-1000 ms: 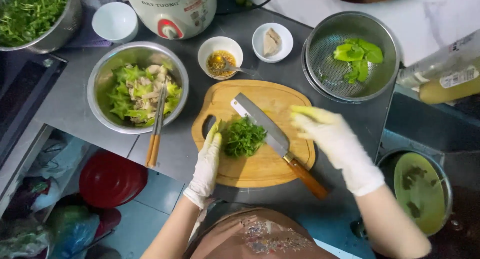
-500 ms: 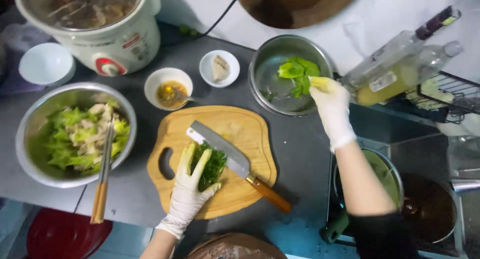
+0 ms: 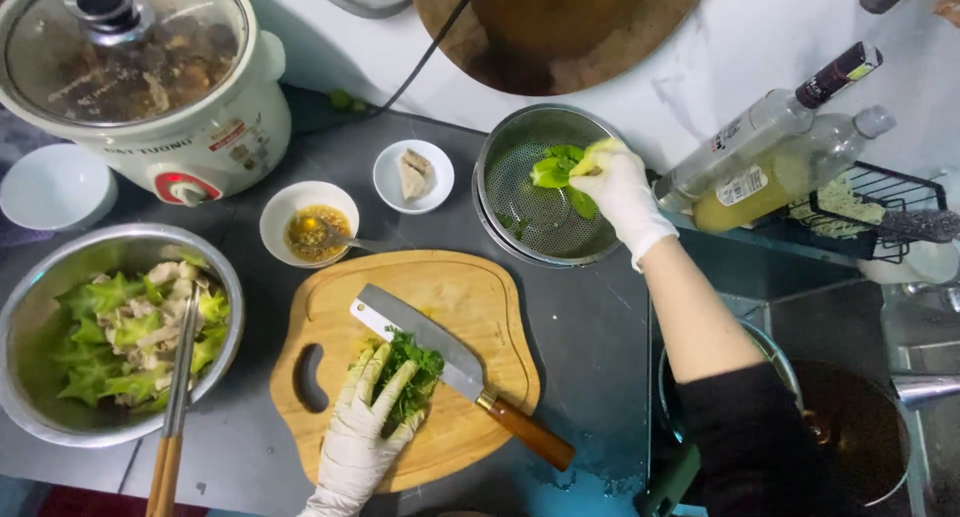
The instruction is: Chopping herbs on a wooden board and mixing them into a bowl of salad using chopsticks.
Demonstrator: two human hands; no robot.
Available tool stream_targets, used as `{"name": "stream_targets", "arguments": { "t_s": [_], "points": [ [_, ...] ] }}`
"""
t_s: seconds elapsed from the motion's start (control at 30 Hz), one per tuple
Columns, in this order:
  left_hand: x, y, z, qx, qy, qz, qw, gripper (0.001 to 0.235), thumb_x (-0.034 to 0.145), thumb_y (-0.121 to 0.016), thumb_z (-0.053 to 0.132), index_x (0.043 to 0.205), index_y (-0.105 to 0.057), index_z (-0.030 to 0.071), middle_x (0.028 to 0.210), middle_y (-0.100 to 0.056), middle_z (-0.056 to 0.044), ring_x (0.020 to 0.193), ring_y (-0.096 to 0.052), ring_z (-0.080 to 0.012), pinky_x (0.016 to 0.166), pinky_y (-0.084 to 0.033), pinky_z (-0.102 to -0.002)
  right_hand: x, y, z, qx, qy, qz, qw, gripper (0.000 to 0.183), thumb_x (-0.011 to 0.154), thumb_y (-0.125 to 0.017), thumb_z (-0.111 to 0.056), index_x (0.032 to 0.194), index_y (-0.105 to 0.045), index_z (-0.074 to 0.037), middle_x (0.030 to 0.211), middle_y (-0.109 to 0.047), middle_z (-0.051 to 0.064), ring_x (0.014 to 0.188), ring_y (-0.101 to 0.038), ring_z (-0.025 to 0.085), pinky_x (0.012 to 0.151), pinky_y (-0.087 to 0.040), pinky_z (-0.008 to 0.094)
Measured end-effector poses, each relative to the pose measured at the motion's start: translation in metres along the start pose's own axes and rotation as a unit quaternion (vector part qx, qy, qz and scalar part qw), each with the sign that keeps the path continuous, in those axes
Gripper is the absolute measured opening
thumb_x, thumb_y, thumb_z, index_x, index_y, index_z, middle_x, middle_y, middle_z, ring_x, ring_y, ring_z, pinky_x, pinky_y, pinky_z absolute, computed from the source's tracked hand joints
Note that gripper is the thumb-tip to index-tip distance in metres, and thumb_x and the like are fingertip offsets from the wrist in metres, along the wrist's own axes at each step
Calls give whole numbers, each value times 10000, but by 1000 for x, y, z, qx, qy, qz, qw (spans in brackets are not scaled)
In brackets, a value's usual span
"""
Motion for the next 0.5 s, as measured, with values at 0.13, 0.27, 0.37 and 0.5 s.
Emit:
{"name": "stream_targets", "arguments": {
  "t_s": [0.13, 0.27, 0.37, 0.5],
  "points": [
    [2, 0, 2, -9, -4, 2, 1000, 690, 806, -824, 313, 1435, -565, 198, 1559, -453, -162, 1454, -425, -382, 1219, -357, -477, 5, -18, -22, -101, 146, -91, 980, 84, 708, -878, -157, 758, -812, -150, 1527, -522, 34, 1304, -487, 281, 1166, -330, 367],
    [-2, -4, -4, -1, 6, -12, 1000, 727, 791, -832, 322, 1453, -550, 221, 1562, -453, -137, 1454, -416, -380, 1216, -347, -492, 29, -45, 8, -176, 252, -62, 949, 73, 741, -847, -205, 788, -802, -171, 1295, -689, 8, 1170, -623, 233, 1036, -444, 342],
    [-4, -8, -8, 6, 9, -16, 1000, 738, 792, -824, 334, 1465, -540, 231, 1564, -455, -128, 1455, -412, -374, 1225, -334, -485, 29, -10, -1, -150, 192, -21, 970, 118, 822, -738, -130, 902, -812, -178, 1006, -760, 15, 900, -704, 207, 920, -524, 354],
    [-2, -7, -7, 13, 7, -7, 1000, 740, 794, -821, 357, 1465, -540, 219, 1558, -466, -133, 1447, -431, -367, 1218, -350, -477, -5, 40, -52, 71, 135, 73, 986, 151, 845, -777, 31, 924, -776, -97, 946, -753, 63, 832, -719, 160, 838, -588, 267]
  ]
}}
Point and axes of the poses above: each hand's wrist, its own x-axis towards the middle knuckle, its own y-axis out of the back of the hand, z = x × y, the point moved 6 cm from there along x, towards the middle knuckle
